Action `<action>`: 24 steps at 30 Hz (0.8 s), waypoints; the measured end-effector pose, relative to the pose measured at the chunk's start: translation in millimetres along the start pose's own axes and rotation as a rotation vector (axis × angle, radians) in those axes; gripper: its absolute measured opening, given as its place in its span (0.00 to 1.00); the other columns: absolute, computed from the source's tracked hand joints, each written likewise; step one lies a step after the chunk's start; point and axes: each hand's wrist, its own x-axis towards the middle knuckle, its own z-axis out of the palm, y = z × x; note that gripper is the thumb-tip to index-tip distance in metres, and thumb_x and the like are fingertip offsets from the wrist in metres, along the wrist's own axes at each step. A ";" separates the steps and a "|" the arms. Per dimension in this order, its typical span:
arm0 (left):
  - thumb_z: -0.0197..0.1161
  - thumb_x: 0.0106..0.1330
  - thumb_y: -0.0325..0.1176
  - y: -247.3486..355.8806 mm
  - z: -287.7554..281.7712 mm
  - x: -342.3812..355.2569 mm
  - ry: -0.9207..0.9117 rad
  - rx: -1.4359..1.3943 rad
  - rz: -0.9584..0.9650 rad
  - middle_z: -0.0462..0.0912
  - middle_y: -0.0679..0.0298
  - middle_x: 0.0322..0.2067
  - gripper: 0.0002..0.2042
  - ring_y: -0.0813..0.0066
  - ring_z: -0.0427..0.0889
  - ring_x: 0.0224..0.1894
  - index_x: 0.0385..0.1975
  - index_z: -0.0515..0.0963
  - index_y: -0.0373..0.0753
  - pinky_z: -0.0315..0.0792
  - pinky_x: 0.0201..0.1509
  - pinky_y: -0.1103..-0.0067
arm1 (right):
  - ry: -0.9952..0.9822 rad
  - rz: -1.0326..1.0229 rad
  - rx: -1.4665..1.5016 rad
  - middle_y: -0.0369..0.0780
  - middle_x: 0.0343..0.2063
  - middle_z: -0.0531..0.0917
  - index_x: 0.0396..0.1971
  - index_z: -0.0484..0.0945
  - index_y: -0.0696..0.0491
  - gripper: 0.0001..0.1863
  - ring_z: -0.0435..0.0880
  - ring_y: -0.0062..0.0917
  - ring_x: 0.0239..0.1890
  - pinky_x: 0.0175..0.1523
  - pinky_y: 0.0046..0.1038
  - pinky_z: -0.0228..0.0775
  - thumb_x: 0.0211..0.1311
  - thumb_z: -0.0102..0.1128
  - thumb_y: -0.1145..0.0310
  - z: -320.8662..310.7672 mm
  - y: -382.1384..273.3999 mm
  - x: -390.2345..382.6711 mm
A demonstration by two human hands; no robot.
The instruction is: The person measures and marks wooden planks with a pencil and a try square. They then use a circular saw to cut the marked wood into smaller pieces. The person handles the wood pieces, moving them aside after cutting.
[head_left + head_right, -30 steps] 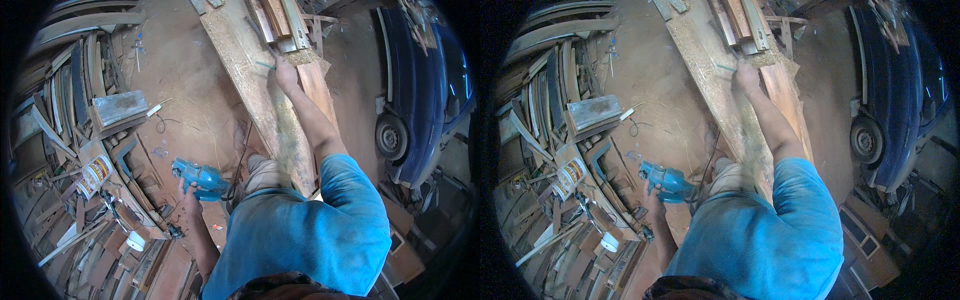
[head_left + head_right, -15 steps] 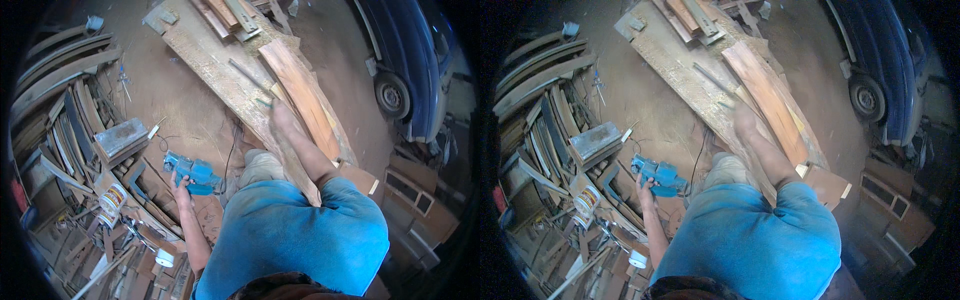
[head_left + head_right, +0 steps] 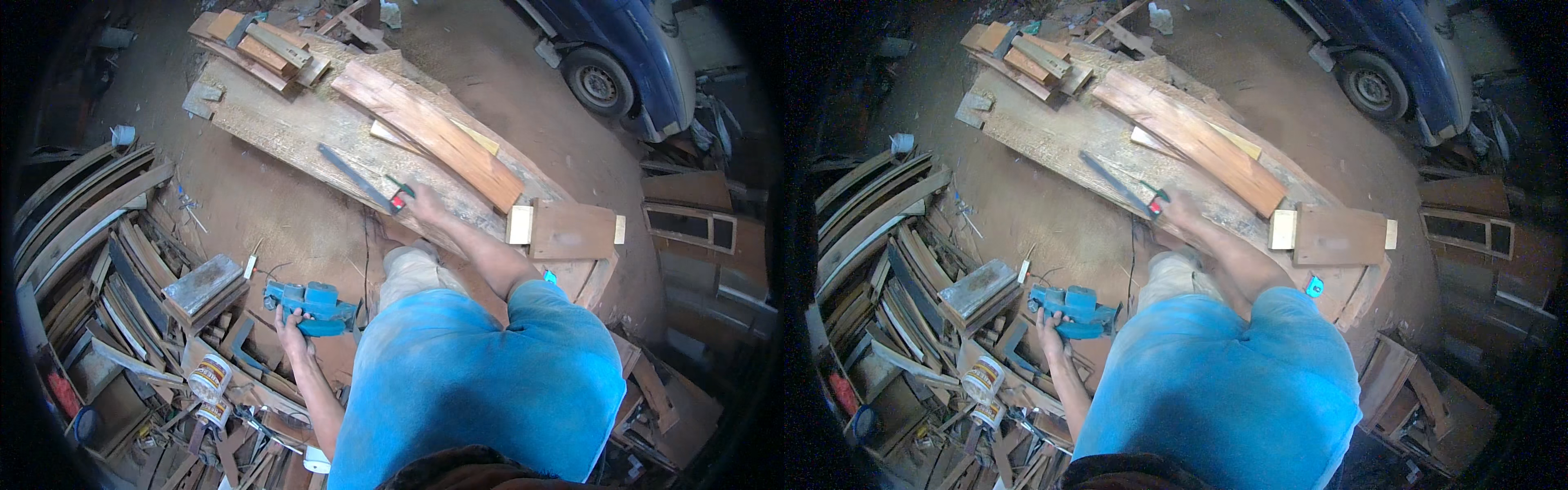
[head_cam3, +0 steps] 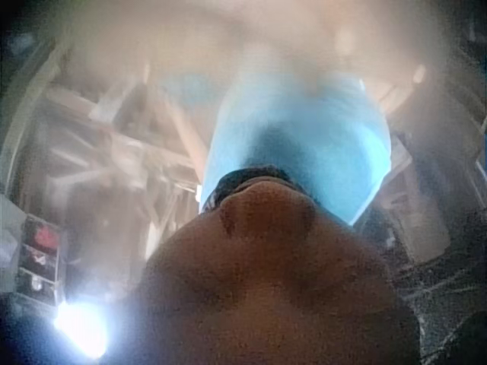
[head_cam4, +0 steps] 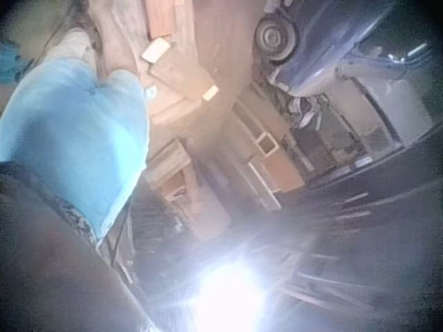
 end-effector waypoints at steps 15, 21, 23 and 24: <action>0.57 0.76 0.37 -40.0 161.0 -115.7 -0.582 0.099 0.065 0.77 0.57 0.54 0.28 0.69 0.79 0.53 0.72 0.60 0.40 0.76 0.56 0.71 | -0.272 0.062 0.686 0.43 0.33 0.87 0.43 0.81 0.57 0.23 0.86 0.30 0.33 0.41 0.34 0.78 0.77 0.51 0.50 -30.6 -87.1 -160.8; 0.59 0.77 0.37 7.6 184.3 -194.5 -1.069 0.404 0.309 0.85 0.59 0.46 0.15 0.75 0.82 0.47 0.52 0.79 0.31 0.75 0.56 0.75 | 0.021 0.102 0.261 0.53 0.44 0.87 0.53 0.81 0.57 0.28 0.87 0.44 0.47 0.56 0.42 0.75 0.77 0.46 0.46 -51.8 15.9 -121.4; 0.63 0.74 0.35 37.0 162.8 -214.0 -1.236 0.395 0.461 0.88 0.59 0.38 0.11 0.71 0.85 0.43 0.44 0.83 0.32 0.75 0.58 0.71 | 0.068 0.052 -0.013 0.53 0.44 0.86 0.51 0.82 0.58 0.28 0.87 0.46 0.46 0.58 0.43 0.74 0.76 0.47 0.47 -72.1 49.1 -127.8; 0.64 0.72 0.34 52.1 154.8 -227.5 -1.367 0.352 0.560 0.88 0.59 0.38 0.11 0.69 0.86 0.43 0.45 0.83 0.32 0.75 0.58 0.69 | 0.042 0.048 -0.047 0.55 0.46 0.85 0.53 0.81 0.57 0.28 0.85 0.51 0.51 0.61 0.45 0.71 0.76 0.48 0.46 -87.7 62.8 -135.9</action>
